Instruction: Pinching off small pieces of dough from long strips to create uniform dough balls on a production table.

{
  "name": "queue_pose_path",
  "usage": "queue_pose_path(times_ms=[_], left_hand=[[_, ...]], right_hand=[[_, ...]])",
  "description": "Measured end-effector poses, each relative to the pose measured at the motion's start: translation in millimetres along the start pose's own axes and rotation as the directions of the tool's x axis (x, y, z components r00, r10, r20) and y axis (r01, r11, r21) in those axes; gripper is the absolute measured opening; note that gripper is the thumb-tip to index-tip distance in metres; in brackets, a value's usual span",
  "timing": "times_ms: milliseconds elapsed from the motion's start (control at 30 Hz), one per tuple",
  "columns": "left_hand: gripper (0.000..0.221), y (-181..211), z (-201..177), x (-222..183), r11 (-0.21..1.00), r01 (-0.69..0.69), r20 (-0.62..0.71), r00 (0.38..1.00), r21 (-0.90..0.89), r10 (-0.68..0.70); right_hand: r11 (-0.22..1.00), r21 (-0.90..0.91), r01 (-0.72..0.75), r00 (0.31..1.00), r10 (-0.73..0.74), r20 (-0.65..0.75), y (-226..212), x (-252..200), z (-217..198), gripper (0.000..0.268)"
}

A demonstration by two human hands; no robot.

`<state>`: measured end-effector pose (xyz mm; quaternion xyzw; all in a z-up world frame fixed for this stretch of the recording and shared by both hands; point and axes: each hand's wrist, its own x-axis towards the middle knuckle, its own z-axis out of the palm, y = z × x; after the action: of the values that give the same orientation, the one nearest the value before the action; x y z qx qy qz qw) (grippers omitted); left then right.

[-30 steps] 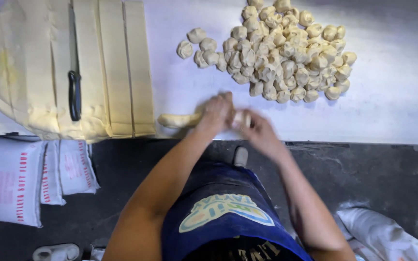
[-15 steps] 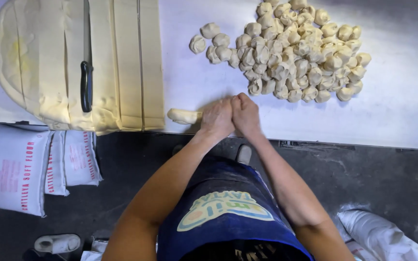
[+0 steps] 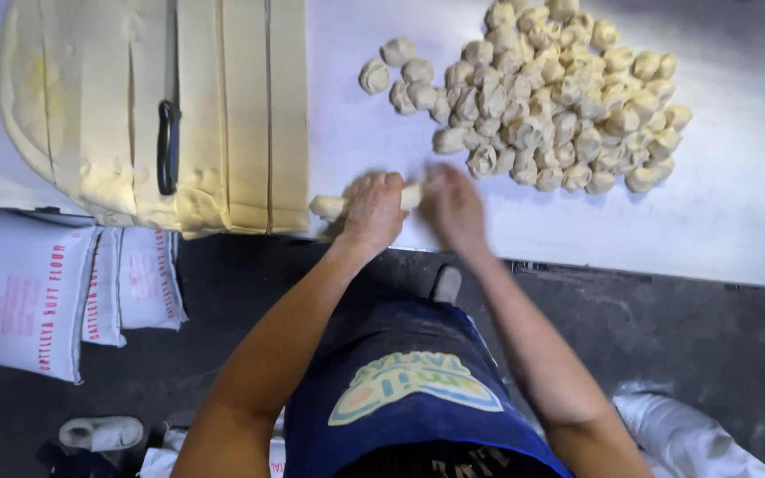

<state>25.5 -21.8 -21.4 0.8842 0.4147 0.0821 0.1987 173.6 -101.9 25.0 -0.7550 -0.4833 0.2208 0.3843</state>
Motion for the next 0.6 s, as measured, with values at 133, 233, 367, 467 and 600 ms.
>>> queue_pose_path(times_ms=[133,233,367,467,600], left_hand=[[0.049,-5,-17,-26,0.974,-0.034,-0.048,0.999,-0.224,0.024],[0.051,15,-26,-16,0.960,0.007,0.022,1.000,-0.280,-0.001],[0.013,18,-7,24,0.996,0.003,0.221,0.975,-0.091,0.017],[0.022,1,19,61,0.985,0.168,0.323,0.935,-0.042,-0.145],[0.049,13,-28,23,0.991,0.114,0.307,0.948,-0.075,-0.086]], right_hand=[[0.965,0.077,-0.250,0.963,0.239,0.125,28,-8,74,0.040],[0.957,0.009,-0.291,0.953,0.289,0.089,34,7,66,0.032],[0.919,0.035,-0.392,0.885,0.367,0.286,103,35,43,0.025],[0.819,0.210,-0.533,0.671,0.259,0.695,-41,-49,-24,0.017],[0.892,0.221,-0.394,0.744,0.169,0.646,-63,-34,-45,0.039]])
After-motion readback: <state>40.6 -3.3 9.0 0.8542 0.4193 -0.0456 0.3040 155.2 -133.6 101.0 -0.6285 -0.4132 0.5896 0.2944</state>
